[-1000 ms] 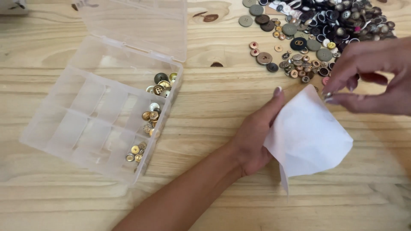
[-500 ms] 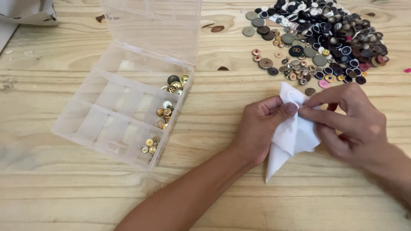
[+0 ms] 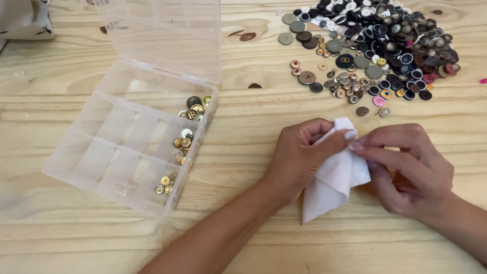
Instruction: The person picks up various buttons from a pile on a wooden table and wipes them with a white cloth. They then place the cleaned buttons into a clear plastic organizer box with multiple compartments.
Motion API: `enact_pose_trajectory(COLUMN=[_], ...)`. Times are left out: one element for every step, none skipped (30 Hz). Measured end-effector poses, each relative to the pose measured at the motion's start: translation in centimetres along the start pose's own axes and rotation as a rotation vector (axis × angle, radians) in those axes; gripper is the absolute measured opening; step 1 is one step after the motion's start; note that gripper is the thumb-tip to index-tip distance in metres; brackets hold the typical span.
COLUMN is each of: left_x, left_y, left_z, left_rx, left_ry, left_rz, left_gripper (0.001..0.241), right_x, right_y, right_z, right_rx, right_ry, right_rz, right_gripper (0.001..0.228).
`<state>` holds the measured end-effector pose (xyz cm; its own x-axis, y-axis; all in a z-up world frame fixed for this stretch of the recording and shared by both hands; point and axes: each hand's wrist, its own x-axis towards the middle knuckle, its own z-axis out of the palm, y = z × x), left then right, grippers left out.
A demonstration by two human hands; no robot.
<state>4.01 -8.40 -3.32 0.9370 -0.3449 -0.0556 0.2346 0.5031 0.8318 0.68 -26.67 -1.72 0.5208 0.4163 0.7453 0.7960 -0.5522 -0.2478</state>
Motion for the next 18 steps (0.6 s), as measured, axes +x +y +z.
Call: enact_pose_trajectory(left_x=[0.1, 0.3, 0.3, 0.3, 0.3, 0.3, 0.3, 0.2, 0.2, 0.2, 0.1, 0.1, -0.1, -0.2, -0.4, -0.4, -0.5, -0.5], left_y=[0.1, 0.2, 0.3, 0.1, 0.0, -0.2, -0.1, 0.0, 0.1, 0.1, 0.2, 0.3, 0.5, 0.7, 0.9, 0.9, 0.8, 0.8], left_z=[-0.1, -0.2, -0.4, -0.5, -0.6, -0.8, -0.7, -0.6, -0.5, -0.4, -0.3, -0.2, 0.0, 0.2, 0.3, 0.4, 0.4, 0.4], left_rx=[0.002, 0.012, 0.021, 0.022, 0.009, -0.005, -0.005, 0.005, 0.015, 0.014, 0.092, 0.168, 0.167, 0.221, 0.276, 0.274, 0.252, 0.229], left_ry=[-0.001, -0.01, -0.019, -0.019, -0.053, -0.086, -0.085, -0.082, -0.078, -0.077, -0.043, -0.009, -0.007, 0.002, 0.01, 0.015, 0.019, 0.023], left_rz=[-0.007, -0.018, -0.029, -0.034, -0.015, 0.006, 0.003, -0.029, -0.06, -0.061, -0.033, -0.007, -0.008, 0.002, 0.013, 0.011, 0.02, 0.028], left_gripper=[0.015, 0.017, 0.021, 0.021, 0.017, 0.015, 0.015, 0.018, 0.022, 0.022, 0.021, 0.022, 0.022, 0.024, 0.027, 0.027, 0.027, 0.028], right_x=[0.3, 0.7, 1.1, 1.0, 1.0, 1.0, 0.8, 0.7, 0.6, 0.6, 0.7, 0.8, 0.7, 0.6, 0.5, 0.5, 0.4, 0.3], right_y=[0.0, 0.1, 0.1, 0.2, 0.3, 0.4, 0.4, 0.5, 0.6, 0.5, 0.4, 0.3, 0.3, 0.3, 0.4, 0.4, 0.4, 0.4], right_z=[0.1, 0.2, 0.2, 0.3, 0.4, 0.4, 0.5, 0.5, 0.5, 0.5, 0.5, 0.5, 0.4, 0.3, 0.3, 0.3, 0.3, 0.3], right_rx=[0.0, 0.016, 0.031, 0.032, 0.036, 0.04, 0.041, 0.06, 0.078, 0.079, 0.084, 0.089, 0.091, 0.093, 0.095, 0.1, 0.104, 0.109], right_ry=[0.001, 0.004, 0.006, 0.007, 0.02, 0.033, 0.033, 0.044, 0.054, 0.053, 0.049, 0.044, 0.042, 0.025, 0.008, 0.005, -0.003, -0.012], right_rz=[0.007, 0.025, 0.043, 0.048, 0.066, 0.083, 0.086, 0.074, 0.061, 0.061, 0.057, 0.054, 0.055, 0.056, 0.056, 0.056, 0.075, 0.093], right_gripper=[0.025, 0.023, 0.021, 0.021, 0.018, 0.015, 0.015, 0.016, 0.017, 0.017, 0.016, 0.016, 0.016, 0.02, 0.024, 0.024, 0.023, 0.022])
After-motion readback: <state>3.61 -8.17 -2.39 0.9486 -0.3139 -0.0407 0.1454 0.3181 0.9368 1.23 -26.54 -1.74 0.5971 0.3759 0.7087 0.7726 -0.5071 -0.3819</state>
